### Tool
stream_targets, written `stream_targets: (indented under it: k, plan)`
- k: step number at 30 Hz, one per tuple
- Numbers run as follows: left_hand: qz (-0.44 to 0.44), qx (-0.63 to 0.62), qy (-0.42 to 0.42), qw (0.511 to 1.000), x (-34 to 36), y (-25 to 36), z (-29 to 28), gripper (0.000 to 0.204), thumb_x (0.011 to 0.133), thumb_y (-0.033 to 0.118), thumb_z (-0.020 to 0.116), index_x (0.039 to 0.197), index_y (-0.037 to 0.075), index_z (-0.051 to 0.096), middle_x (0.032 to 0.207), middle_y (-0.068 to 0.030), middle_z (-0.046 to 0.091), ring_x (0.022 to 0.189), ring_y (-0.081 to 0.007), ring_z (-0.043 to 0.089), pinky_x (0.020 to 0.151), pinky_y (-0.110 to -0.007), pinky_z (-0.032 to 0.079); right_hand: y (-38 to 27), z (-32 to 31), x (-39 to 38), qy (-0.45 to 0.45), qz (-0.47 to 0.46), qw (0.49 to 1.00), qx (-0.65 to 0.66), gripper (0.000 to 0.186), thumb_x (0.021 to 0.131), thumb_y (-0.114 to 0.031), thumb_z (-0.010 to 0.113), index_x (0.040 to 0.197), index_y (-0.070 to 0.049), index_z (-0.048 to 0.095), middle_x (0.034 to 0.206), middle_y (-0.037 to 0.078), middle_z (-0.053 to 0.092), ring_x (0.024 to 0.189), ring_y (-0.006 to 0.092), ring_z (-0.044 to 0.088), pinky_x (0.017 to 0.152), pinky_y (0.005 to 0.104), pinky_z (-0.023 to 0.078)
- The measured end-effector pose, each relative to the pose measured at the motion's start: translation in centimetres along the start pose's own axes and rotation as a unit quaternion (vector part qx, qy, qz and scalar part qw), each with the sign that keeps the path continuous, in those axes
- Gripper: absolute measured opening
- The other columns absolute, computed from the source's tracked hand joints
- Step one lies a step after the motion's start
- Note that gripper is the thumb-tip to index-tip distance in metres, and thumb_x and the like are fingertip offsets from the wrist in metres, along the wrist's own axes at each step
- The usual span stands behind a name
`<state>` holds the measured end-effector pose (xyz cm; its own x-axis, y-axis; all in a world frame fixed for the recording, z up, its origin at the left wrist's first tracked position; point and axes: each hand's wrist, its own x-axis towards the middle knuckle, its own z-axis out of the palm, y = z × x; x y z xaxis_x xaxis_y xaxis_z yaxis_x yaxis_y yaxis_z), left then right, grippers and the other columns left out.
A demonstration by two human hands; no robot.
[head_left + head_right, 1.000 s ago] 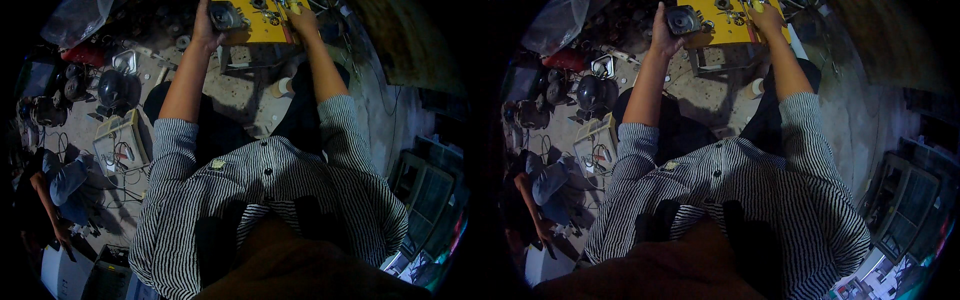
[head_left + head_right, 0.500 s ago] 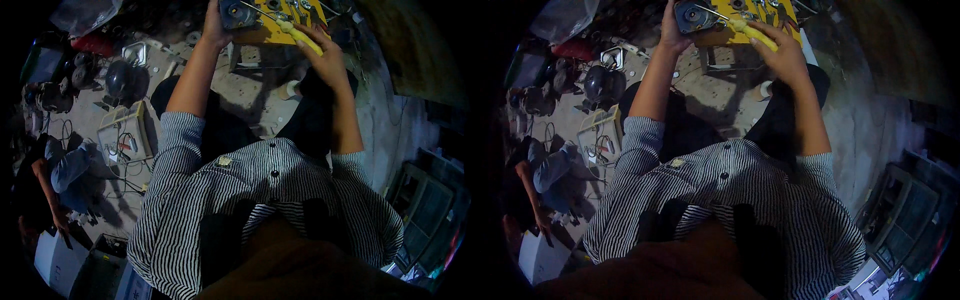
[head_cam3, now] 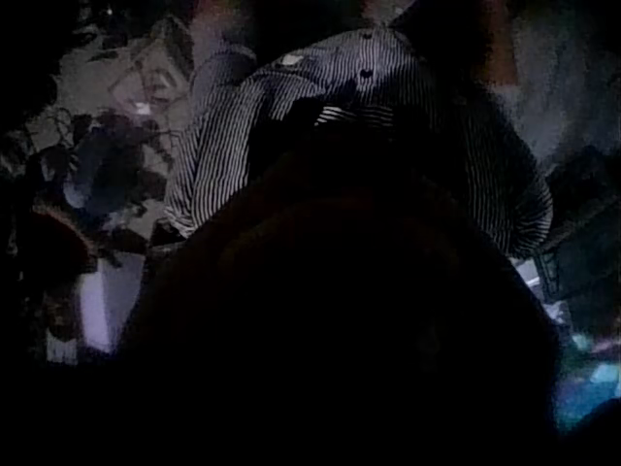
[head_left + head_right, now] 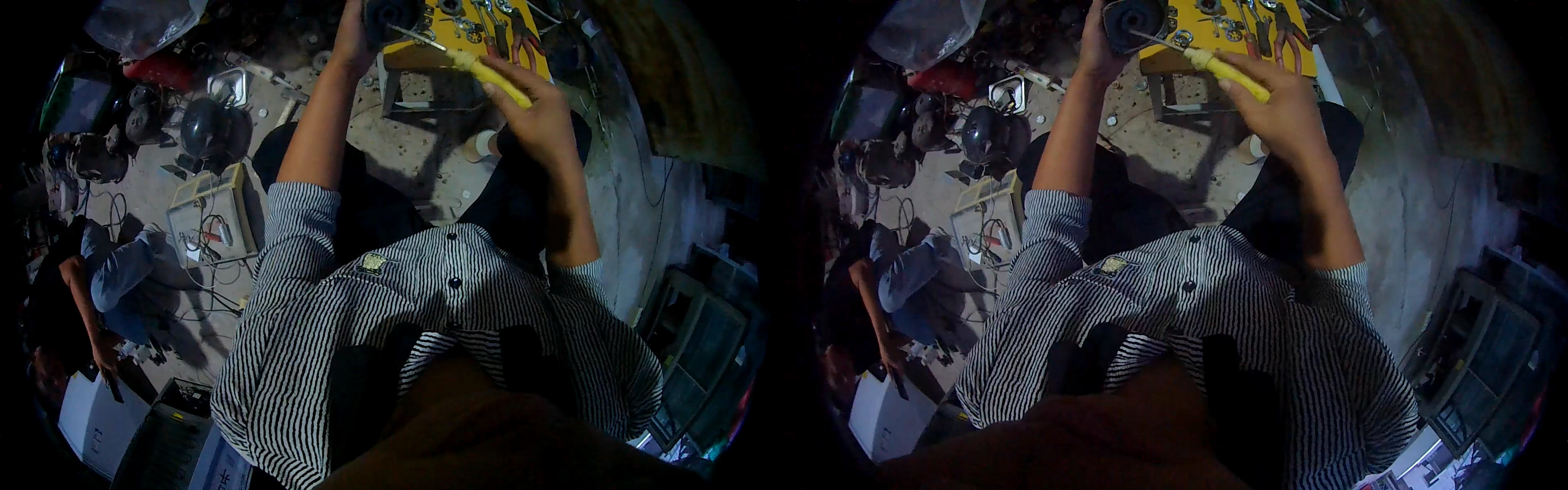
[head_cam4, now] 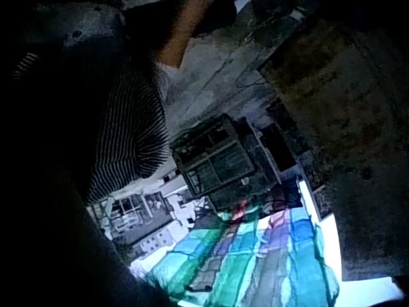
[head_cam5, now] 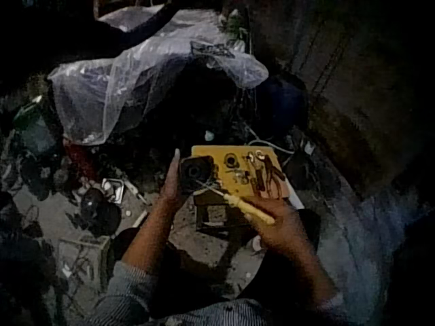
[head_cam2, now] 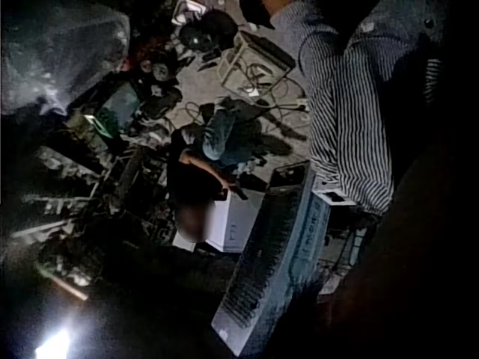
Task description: The person disassembles a small electric motor on a yellow workbench, using a screwdriver to remove screws and separate the housing. They manipulate the internal components, including the rotor and stator, and use pliers to adjust parts before reassembling the motor.
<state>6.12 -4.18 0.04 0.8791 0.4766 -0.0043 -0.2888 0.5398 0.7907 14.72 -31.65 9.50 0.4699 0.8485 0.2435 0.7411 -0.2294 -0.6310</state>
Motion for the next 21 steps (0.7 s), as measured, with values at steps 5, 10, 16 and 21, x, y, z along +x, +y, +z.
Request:
stream_targets:
  k: [5, 10, 16, 21]
  plan:
    - [-0.012, 0.037, 0.031, 0.999, 0.0, -0.2, 0.4, 0.084, 0.101, 0.071, 0.032, 0.130, 0.000, 0.065, 0.118, -0.0156, 0.071, 0.110, -0.0314, 0.068, 0.102, -0.046, 0.050, -0.2, -0.2, 0.3, -0.001, 0.041, 0.999, 0.016, 0.039, 0.090, -0.027, 0.073, 0.127, -0.014, 0.071, 0.121, 0.016, 0.072, 0.117, 0.0283, 0.067, 0.110, 0.0373, 0.042]
    - [-0.021, 0.009, -0.022, 1.000, -0.3, -0.1, 0.1, 0.086, 0.100, 0.073, 0.032, 0.128, -0.001, 0.066, 0.119, -0.0182, 0.071, 0.111, -0.0338, 0.068, 0.103, -0.048, 0.049, 1.6, -0.6, 0.6, -0.035, 0.038, 0.998, 0.034, 0.042, 0.092, -0.031, 0.072, 0.129, -0.011, 0.070, 0.111, 0.013, 0.075, 0.099, 0.0249, 0.070, 0.095, 0.0339, 0.052]
    - [-0.061, 0.004, 0.016, 0.998, -1.2, 1.2, 0.8, 0.090, 0.095, 0.077, 0.037, 0.121, -0.003, 0.070, 0.117, -0.0198, 0.072, 0.111, -0.0354, 0.067, 0.101, -0.049, 0.050, 1.5, -1.4, 1.2, -0.129, 0.180, 0.953, 0.205, 0.046, 0.097, -0.034, 0.068, 0.132, -0.004, 0.067, 0.098, 0.004, 0.075, 0.072, 0.0050, 0.062, 0.063, 0.0190, 0.048]
    - [-0.094, 0.014, 0.018, 0.995, -1.0, 1.0, 0.2, 0.091, 0.091, 0.081, 0.043, 0.117, -0.001, 0.072, 0.114, -0.0188, 0.072, 0.107, -0.0347, 0.067, 0.097, -0.049, 0.050, 3.3, -1.6, 1.0, -0.169, 0.235, 0.900, 0.324, 0.049, 0.098, -0.032, 0.067, 0.134, 0.000, 0.062, 0.093, 0.003, 0.074, 0.067, 0.0008, 0.059, 0.053, 0.0137, 0.040]
